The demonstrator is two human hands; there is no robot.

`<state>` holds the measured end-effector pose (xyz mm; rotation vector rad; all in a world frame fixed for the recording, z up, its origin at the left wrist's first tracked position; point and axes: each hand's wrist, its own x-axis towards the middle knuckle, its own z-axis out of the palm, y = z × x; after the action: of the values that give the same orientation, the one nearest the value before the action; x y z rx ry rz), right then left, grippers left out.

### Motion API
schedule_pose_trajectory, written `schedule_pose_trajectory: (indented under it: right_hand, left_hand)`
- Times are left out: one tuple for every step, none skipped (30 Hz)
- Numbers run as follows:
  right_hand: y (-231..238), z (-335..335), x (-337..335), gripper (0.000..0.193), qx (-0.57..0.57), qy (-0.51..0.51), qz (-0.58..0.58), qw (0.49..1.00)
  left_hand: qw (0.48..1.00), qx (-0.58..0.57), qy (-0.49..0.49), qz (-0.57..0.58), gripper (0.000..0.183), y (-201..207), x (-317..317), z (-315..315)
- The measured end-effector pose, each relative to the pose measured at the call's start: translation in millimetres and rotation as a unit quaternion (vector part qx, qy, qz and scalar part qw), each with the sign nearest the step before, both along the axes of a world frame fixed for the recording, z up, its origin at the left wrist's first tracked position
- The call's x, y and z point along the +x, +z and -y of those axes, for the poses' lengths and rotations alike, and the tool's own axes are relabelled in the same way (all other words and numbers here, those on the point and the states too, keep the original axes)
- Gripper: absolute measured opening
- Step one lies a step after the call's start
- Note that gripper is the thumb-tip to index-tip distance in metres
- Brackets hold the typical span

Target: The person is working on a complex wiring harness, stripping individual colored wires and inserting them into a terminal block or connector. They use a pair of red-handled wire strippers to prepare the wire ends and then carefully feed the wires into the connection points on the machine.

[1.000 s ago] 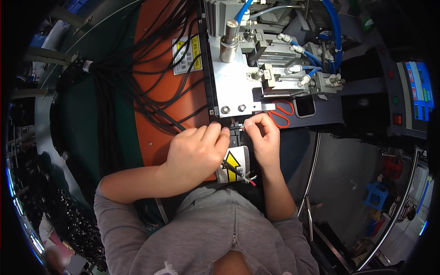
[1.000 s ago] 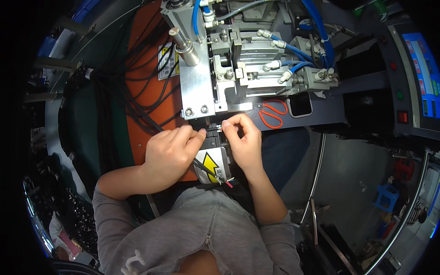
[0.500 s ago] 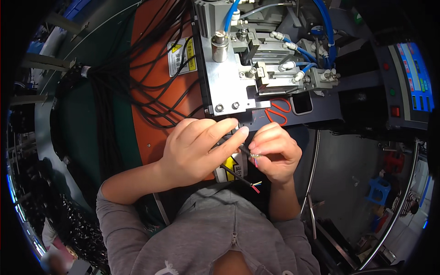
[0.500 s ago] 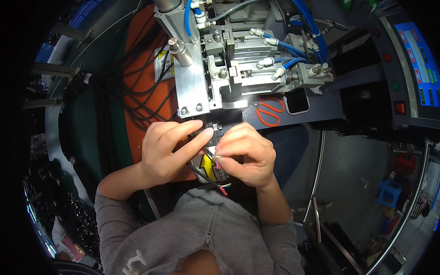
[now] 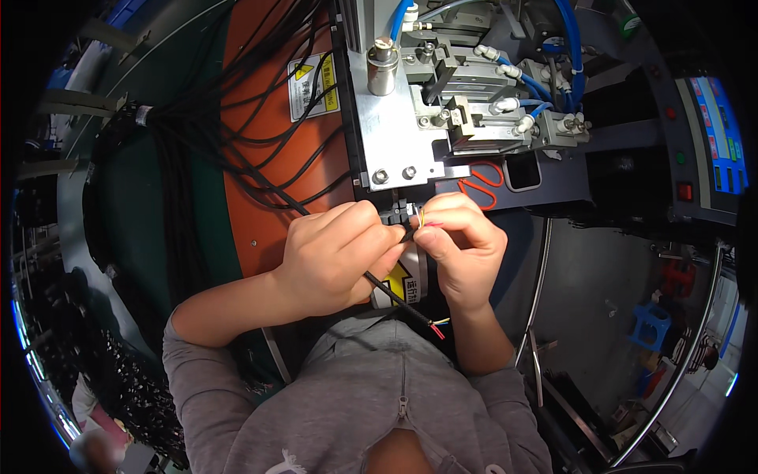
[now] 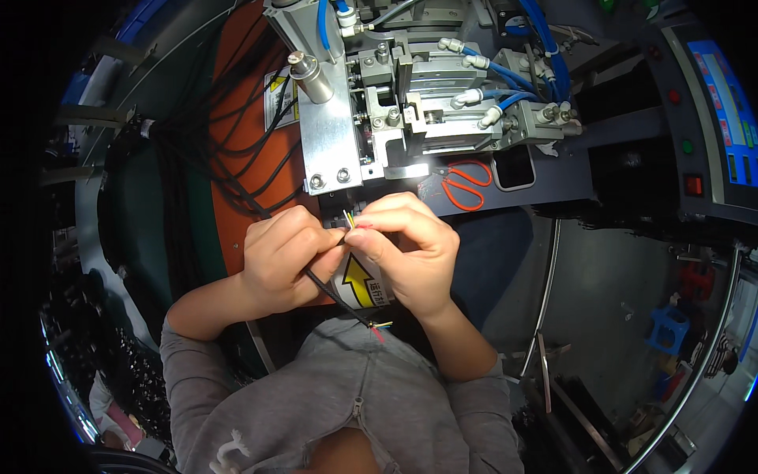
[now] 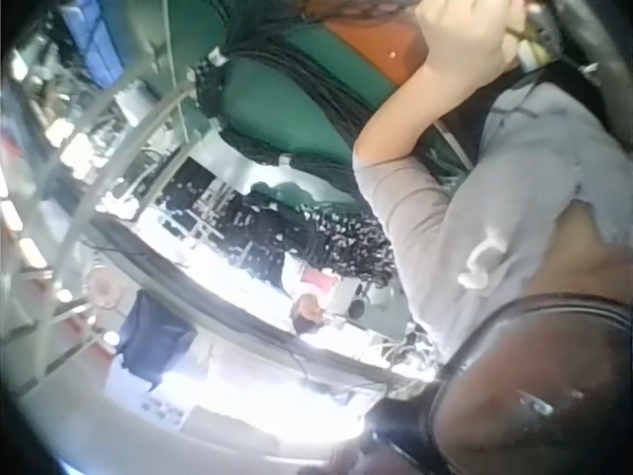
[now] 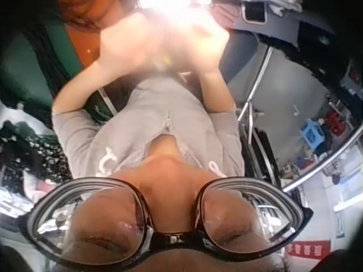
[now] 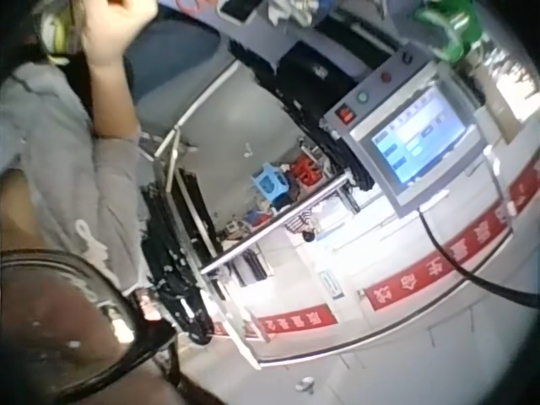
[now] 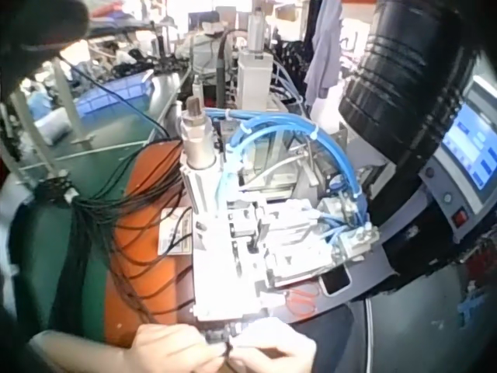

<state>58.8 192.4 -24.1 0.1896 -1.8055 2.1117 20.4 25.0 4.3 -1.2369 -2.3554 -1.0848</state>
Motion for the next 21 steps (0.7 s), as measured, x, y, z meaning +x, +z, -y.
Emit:
schedule_pose_trajectory:
  right_hand:
    - [0.3,0.0,-0.4,0.016,-0.047,0.007,0.027,0.999]
    - [3.2,-0.4,0.4,0.016,-0.042,-0.004,0.024,0.999]
    - [2.7,0.3,0.7,0.016,-0.03,-0.014,0.012,0.999]
    - [2.1,1.5,0.8,0.017,-0.018,-0.023,0.0,1.0]
    - [1.5,2.6,0.9,0.017,-0.007,-0.033,-0.012,0.999]
    - [1.0,3.1,0.6,0.017,0.008,-0.043,-0.02,0.999]
    - [0.2,3.4,0.0,0.018,0.022,-0.054,-0.029,0.998]
    - [-0.6,3.5,-0.5,0.018,0.037,-0.064,-0.038,0.997]
    - [-0.9,2.6,-1.4,0.019,0.07,-0.078,-0.058,0.993]
    - [-1.2,0.9,-2.1,0.02,0.103,-0.091,-0.079,0.987]
    - [-1.2,-0.5,-2.5,0.021,0.136,-0.105,-0.099,0.98]
    - [-0.3,-1.3,-2.3,0.021,0.184,-0.123,-0.117,0.968]
    - [2.1,-1.9,-2.3,0.021,0.231,-0.141,-0.135,0.953]
    - [4.7,-3.0,-2.4,0.021,0.277,-0.159,-0.152,0.935]
    - [7.2,-5.5,-3.0,0.02,0.285,-0.132,-0.128,0.941]
    - [9.8,-10.3,-4.1,0.02,0.291,-0.104,-0.103,0.945]
    - [12.3,-14.3,-4.7,0.02,0.298,-0.076,-0.079,0.948]
    - [15.3,-17.0,-3.4,0.017,0.293,-0.053,-0.038,0.954]
    - [16.5,-19.6,-2.5,0.016,0.291,-0.031,-0.003,0.956]
    - [17.3,-22.1,-1.7,0.015,0.289,-0.009,0.032,0.957]
    - [18.6,-24.0,-1.1,0.014,0.285,0.013,0.066,0.956]
  left_hand:
    - [1.0,0.002,-0.004,0.001,0.017,1.3,-0.9,-1.0]
    - [1.0,0.002,-0.005,0.011,0.017,3.1,-0.6,-1.4]
    - [1.0,0.002,-0.004,0.022,0.017,4.2,0.5,-1.2]
    - [0.999,0.002,-0.003,0.032,0.017,4.5,1.3,-0.8]
    - [0.999,0.005,-0.001,0.036,0.017,3.4,1.7,-0.5]
    - [0.999,0.01,0.0,0.041,0.017,2.4,1.8,-0.5]
    - [0.999,0.014,0.001,0.045,0.017,1.8,1.9,-0.4]
    - [0.998,0.015,-0.001,0.055,0.017,1.9,2.2,-0.4]
    - [0.998,0.016,-0.002,0.064,0.017,2.3,2.3,-0.4]
    - [0.997,0.017,-0.003,0.074,0.017,2.9,2.2,-0.4]
    - [0.997,0.012,-0.007,0.074,0.017,3.7,1.4,-0.6]
    - [0.997,0.009,-0.01,0.075,0.017,4.4,0.4,-1.0]
    - [0.997,0.005,-0.013,0.076,0.016,5.3,-0.1,-1.3]
    - [0.999,-0.029,-0.005,0.04,0.015,6.5,0.1,-1.4]
    - [0.998,-0.065,0.004,0.005,0.014,8.5,1.0,-0.7]
    - [0.994,-0.101,0.013,-0.03,0.013,9.9,2.0,-0.1]
    - [0.991,-0.121,0.018,-0.046,0.014,10.7,3.2,0.3]
    - [0.988,-0.139,0.022,-0.062,0.014,11.0,4.8,0.0]
    - [0.984,-0.157,0.025,-0.078,0.015,10.8,5.7,-0.4]
    - [0.984,-0.156,0.026,-0.086,0.017,9.0,5.7,-0.9]
    - [0.983,-0.157,0.026,-0.094,0.02,6.3,5.4,-1.0]
